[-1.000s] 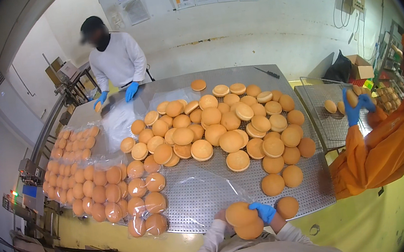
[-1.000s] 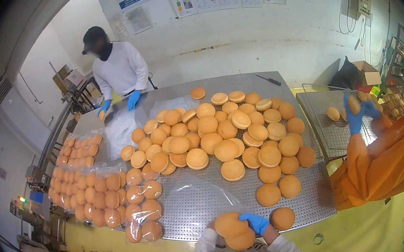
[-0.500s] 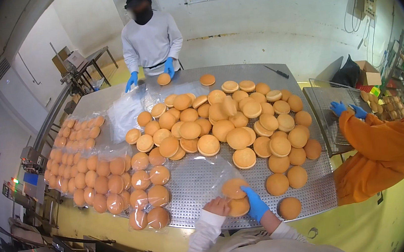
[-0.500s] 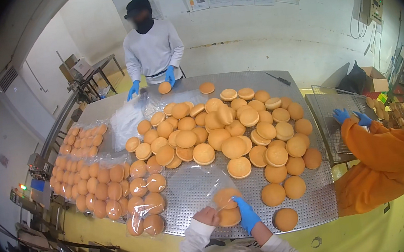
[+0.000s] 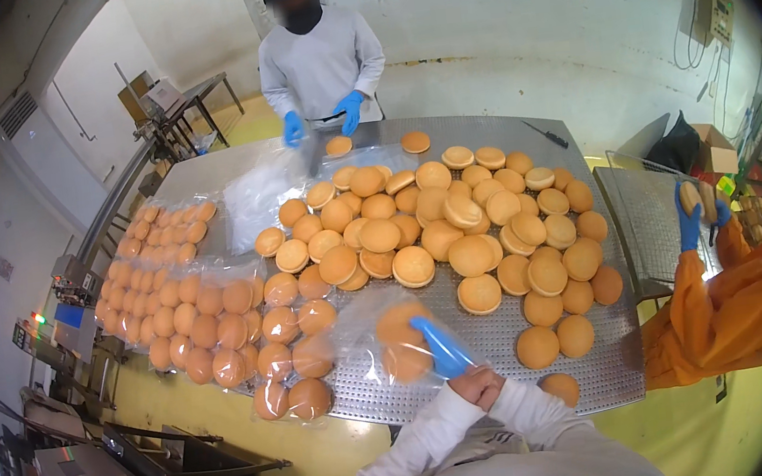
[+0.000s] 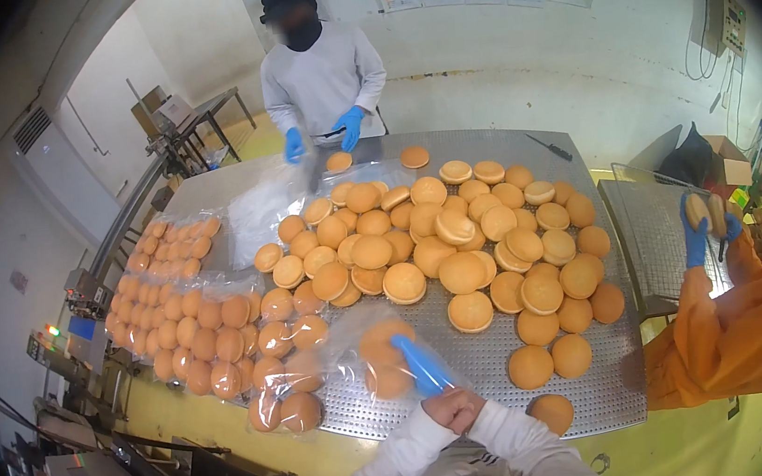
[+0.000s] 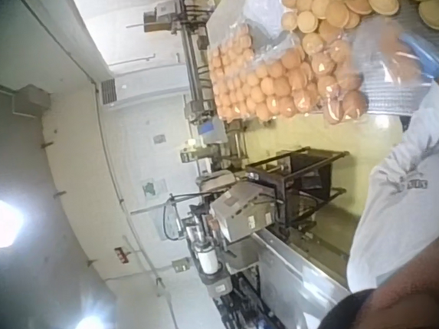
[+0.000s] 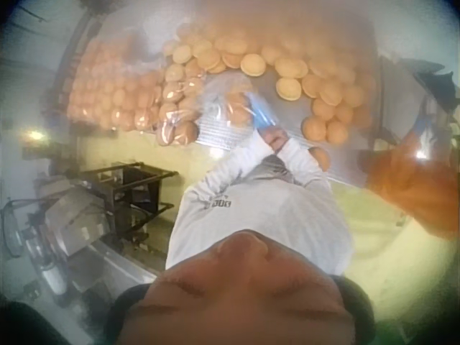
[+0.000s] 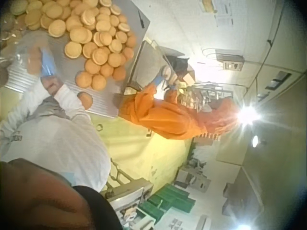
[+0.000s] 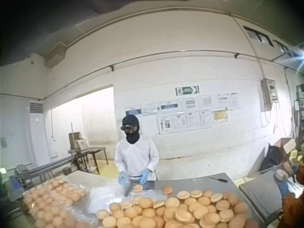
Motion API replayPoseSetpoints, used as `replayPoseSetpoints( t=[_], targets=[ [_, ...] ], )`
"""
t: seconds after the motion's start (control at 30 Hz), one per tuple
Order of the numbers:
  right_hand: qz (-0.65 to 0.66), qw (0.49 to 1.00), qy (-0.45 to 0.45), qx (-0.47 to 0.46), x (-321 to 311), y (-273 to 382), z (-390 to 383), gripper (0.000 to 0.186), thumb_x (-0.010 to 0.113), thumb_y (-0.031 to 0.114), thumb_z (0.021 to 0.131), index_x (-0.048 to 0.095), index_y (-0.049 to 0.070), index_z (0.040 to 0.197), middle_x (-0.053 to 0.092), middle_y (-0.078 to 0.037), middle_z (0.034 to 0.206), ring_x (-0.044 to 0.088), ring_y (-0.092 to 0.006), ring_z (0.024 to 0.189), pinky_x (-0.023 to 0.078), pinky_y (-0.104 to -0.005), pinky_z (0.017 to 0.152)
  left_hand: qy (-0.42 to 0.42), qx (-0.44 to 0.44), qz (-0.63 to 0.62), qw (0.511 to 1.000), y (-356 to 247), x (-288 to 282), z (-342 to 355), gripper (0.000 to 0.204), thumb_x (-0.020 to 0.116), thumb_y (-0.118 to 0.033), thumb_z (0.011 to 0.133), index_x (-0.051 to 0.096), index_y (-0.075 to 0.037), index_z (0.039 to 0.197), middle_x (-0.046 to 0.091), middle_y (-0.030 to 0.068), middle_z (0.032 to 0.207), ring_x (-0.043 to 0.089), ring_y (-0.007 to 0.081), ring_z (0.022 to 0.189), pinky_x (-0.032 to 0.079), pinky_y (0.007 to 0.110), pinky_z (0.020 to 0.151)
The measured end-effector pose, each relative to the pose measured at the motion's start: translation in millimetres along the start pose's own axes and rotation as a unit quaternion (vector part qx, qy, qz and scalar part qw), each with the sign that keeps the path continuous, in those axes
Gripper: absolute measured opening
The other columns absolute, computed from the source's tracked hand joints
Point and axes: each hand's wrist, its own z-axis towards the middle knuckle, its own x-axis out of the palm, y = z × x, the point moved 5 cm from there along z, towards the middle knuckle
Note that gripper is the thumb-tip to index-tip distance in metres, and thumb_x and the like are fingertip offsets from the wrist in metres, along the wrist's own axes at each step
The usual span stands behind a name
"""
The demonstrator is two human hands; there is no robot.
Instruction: The person places round baked buns into clear plastic bags on a perforated metal table. They pick up buns from a pile, arrange them inside the bags, and seal the bags. Other workers in protective clothing are visible in the background performing similar tasks.
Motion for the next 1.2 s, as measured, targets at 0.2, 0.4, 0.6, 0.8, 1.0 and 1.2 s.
replayPoseSetpoints(
  t=[0.2, 0.4, 0.6, 0.8, 1.0, 1.2],
  targets=[
    [0.099, 0.986, -0.131, -0.009, 78, 39, 72, 0.053, 0.045, 0.038, 0.094, 0.038, 0.001, 0.132, 0.051, -0.012, 0.124, 0.055, -0.0172, 0.103, 0.048, -0.0311, 0.085, 0.068, 0.036, -0.065, 0.995, -48, 23, -1, 0.011, 0.059, -0.007, 0.076, 0.050, -0.003, 0.072, 0.050, 0.0089, 0.071, 0.055, 0.0242, 0.063, 0.045, 0.035, 0.058],
    [-0.179, 0.930, -0.312, -0.081, -27, -16, 32, 0.059, 0.052, 0.041, 0.090, 0.037, 0.002, 0.132, 0.057, -0.010, 0.103, 0.057, -0.0194, 0.090, 0.050, -0.0350, 0.069, -0.204, 0.020, 0.221, 0.954, 21, 20, -78, 0.024, 0.070, -0.015, 0.066, 0.051, -0.005, 0.076, 0.052, 0.0115, 0.079, 0.054, 0.0316, 0.070, 0.044, 0.040, 0.060],
    [-0.749, 0.635, -0.085, -0.170, 25, -24, -71, 0.041, 0.064, 0.038, 0.077, 0.059, 0.003, 0.097, 0.056, -0.015, 0.094, 0.053, -0.0314, 0.082, 0.043, -0.0437, 0.071, -0.137, -0.231, 0.226, 0.936, 97, 3, -167, 0.018, 0.064, -0.009, 0.064, 0.051, -0.007, 0.076, 0.052, 0.0136, 0.075, 0.051, 0.0353, 0.068, 0.041, 0.044, 0.059],
    [-0.789, 0.603, -0.039, -0.110, 71, -37, 18, 0.046, 0.062, 0.047, 0.076, 0.061, 0.003, 0.092, 0.055, -0.014, 0.093, 0.051, -0.0334, 0.089, 0.041, -0.0433, 0.075, -0.038, -0.128, 0.017, 0.991, 43, 5, -102, 0.020, 0.055, 0.005, 0.065, 0.040, -0.008, 0.067, 0.039, 0.0069, 0.065, 0.045, 0.0242, 0.056, 0.036, 0.032, 0.050],
    [-0.467, 0.854, -0.141, -0.180, 20, -82, -11, 0.041, 0.057, 0.040, 0.080, 0.061, 0.004, 0.100, 0.056, -0.016, 0.108, 0.053, -0.0347, 0.098, 0.042, -0.0433, 0.085, -0.085, -0.161, 0.129, 0.975, 58, -19, -92, 0.018, 0.054, 0.005, 0.068, 0.041, -0.007, 0.072, 0.040, 0.0081, 0.069, 0.045, 0.0276, 0.054, 0.037, 0.035, 0.048],
    [-0.562, 0.709, 0.270, 0.329, 58, 23, -122, 0.035, 0.053, 0.028, 0.086, 0.058, 0.006, 0.113, 0.058, -0.019, 0.113, 0.056, -0.0300, 0.103, 0.042, -0.0372, 0.090, -0.006, -0.191, 0.141, 0.972, 149, 16, -128, 0.021, 0.063, -0.010, 0.069, 0.048, -0.009, 0.084, 0.049, 0.0140, 0.081, 0.053, 0.0368, 0.066, 0.043, 0.043, 0.055]
  ],
)
